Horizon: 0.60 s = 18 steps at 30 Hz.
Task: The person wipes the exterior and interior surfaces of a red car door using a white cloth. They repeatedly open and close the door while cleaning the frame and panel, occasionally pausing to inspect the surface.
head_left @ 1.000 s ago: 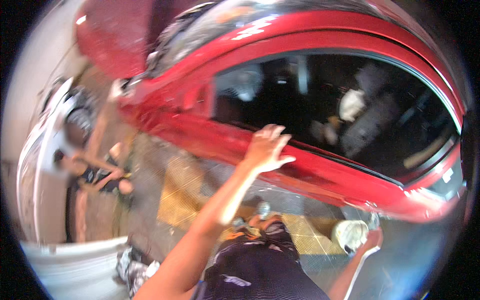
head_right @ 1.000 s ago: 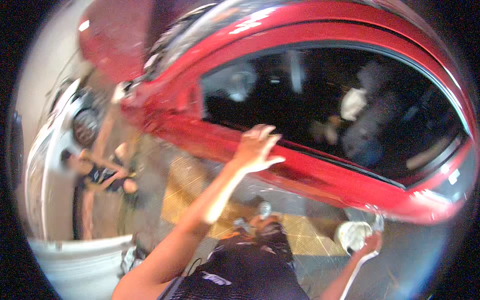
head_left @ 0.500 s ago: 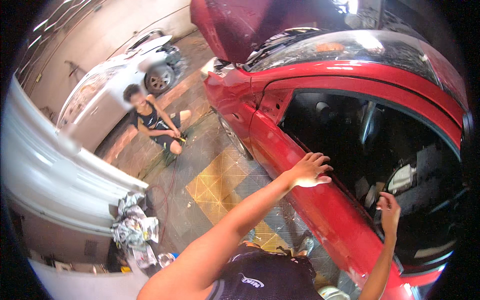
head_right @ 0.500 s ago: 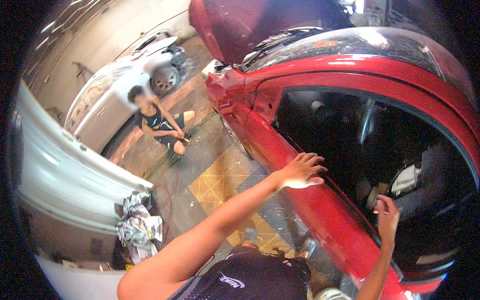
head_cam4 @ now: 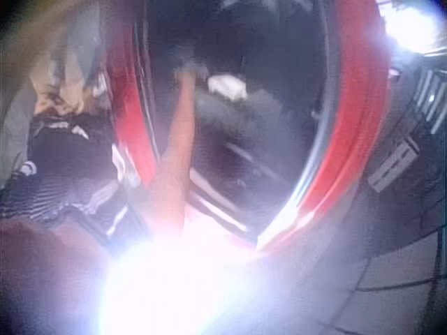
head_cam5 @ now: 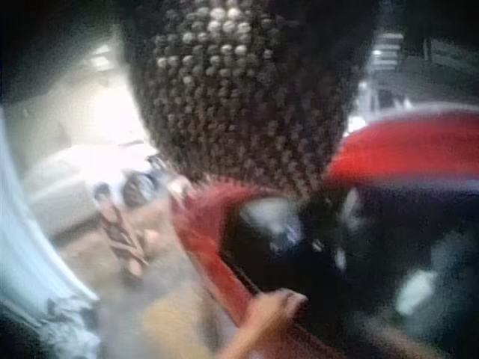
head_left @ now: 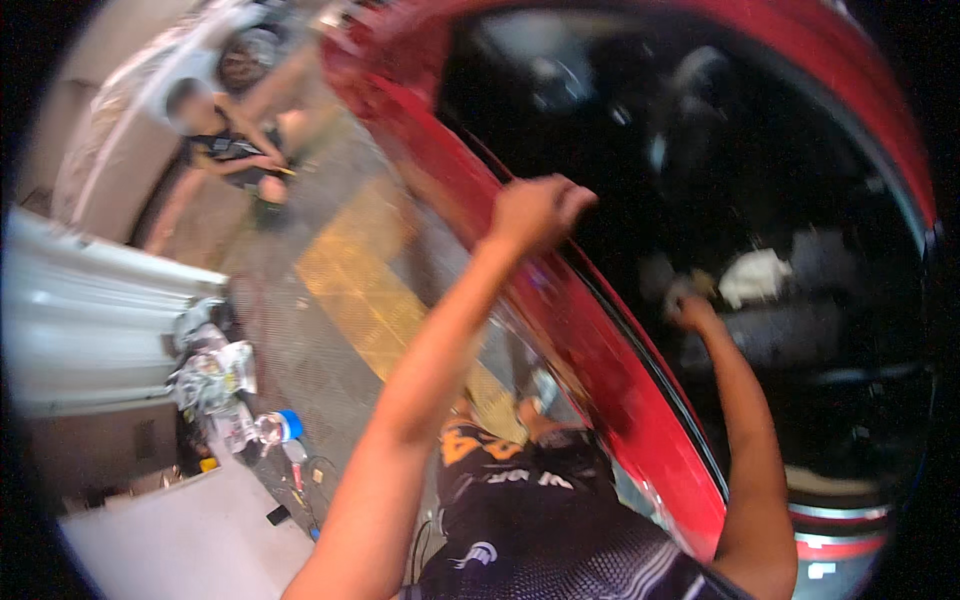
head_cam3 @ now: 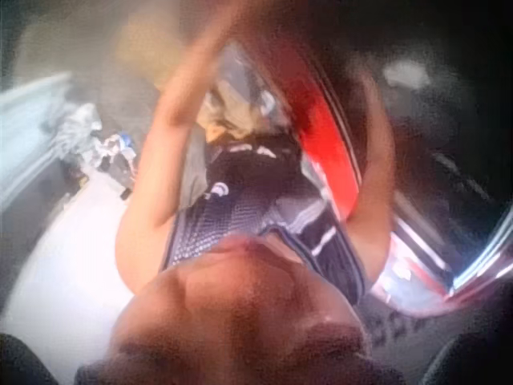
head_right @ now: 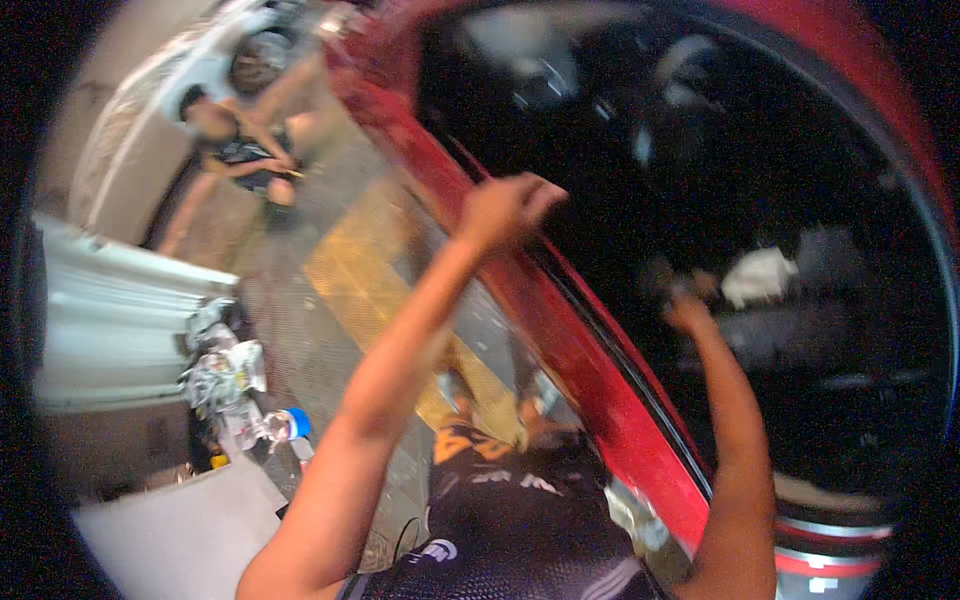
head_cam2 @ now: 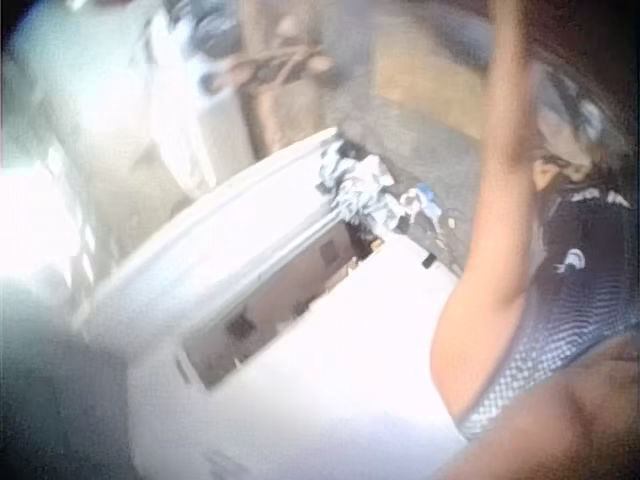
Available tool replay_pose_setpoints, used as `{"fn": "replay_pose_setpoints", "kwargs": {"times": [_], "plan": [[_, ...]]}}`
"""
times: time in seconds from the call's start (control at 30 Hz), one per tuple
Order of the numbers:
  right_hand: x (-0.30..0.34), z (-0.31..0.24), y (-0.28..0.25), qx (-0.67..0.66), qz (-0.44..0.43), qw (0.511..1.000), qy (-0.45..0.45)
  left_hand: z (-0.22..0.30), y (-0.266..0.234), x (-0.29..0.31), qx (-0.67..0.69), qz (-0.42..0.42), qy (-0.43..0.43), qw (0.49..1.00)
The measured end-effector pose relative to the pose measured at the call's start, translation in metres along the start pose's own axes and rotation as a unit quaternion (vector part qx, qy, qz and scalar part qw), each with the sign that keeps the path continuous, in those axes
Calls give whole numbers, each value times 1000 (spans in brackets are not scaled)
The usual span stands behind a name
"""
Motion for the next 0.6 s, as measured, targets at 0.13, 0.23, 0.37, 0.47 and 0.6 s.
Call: {"fn": "replay_pose_setpoints", "kwargs": {"times": [0.13,0.23,0.37,0.47,0.6], "plan": [[-7,15,14,23,43,999,12,7,29,0,-120,-41,50,991],[-27,23,41,52,24,996,70,7,27,1,-128,-10,61,990],[-79,91,99,-113,156,978,81,24,23,-6,-125,6,85,988],[-118,15,76,-230,175,955,70,5,24,-2,-130,-10,51,990],[-133,-22,51,-347,191,914,85,-1,18,-2,-127,-4,33,991]]}}
Point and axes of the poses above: each hand's wrist, its own x-axis away from the middle knuckle, its own y-axis out of the palm, z = x × y, the point moved 10 cm from there along -x, towards the middle knuckle, and after that the axes turned 11 degrees about y, right-handed, at the moved point
